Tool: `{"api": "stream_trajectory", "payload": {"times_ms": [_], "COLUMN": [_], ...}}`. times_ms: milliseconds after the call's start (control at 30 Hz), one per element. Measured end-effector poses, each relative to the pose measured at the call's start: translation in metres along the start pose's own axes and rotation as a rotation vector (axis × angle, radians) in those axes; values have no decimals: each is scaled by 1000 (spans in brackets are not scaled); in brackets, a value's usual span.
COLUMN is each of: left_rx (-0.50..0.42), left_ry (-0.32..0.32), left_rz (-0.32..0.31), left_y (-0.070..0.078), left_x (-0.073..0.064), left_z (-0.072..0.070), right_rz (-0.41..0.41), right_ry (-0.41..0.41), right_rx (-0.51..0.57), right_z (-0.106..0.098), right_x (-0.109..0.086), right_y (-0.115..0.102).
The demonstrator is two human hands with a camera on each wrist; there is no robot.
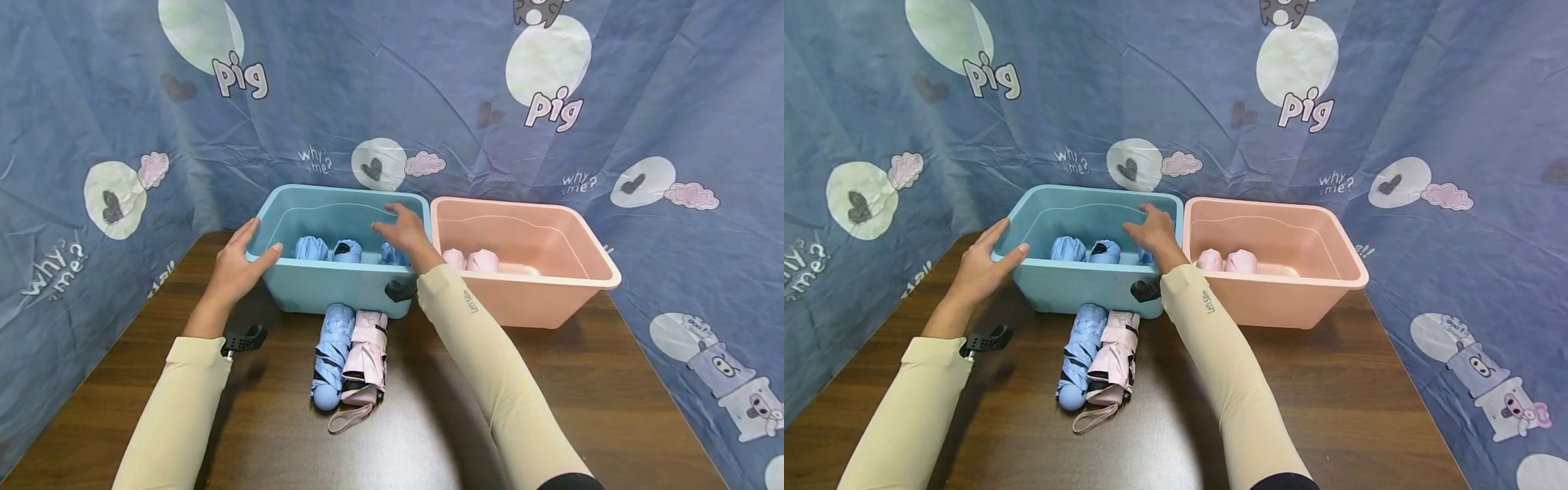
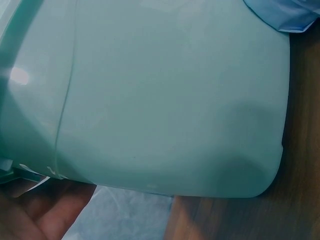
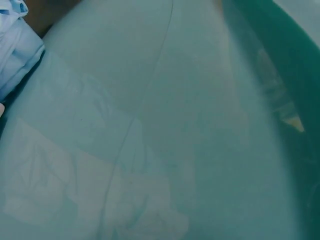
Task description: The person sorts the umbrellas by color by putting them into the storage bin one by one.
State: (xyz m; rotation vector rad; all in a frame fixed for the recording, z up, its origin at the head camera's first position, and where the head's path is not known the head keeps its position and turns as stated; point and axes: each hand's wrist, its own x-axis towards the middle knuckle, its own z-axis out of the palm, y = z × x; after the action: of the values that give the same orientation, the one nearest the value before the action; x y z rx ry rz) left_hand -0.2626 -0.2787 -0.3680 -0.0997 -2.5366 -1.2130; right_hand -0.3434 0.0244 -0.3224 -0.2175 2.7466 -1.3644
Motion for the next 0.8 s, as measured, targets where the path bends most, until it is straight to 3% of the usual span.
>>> {"api": "stream_trajectory", "payload": {"times_ms": [400,800], "left_rx": [-3,3], "left_ry": [-6,9], "left_rz": [-12,-21], "left_y": [2,6], "left_x": [0,-1], "left_z": [2,0], "right_rz": [-6,-94], "right_ry": [2,18], "right_rx": [39,35], "right_z": [-2,-11], "right_x": [1,-11], "right_y": [1,-2]}}
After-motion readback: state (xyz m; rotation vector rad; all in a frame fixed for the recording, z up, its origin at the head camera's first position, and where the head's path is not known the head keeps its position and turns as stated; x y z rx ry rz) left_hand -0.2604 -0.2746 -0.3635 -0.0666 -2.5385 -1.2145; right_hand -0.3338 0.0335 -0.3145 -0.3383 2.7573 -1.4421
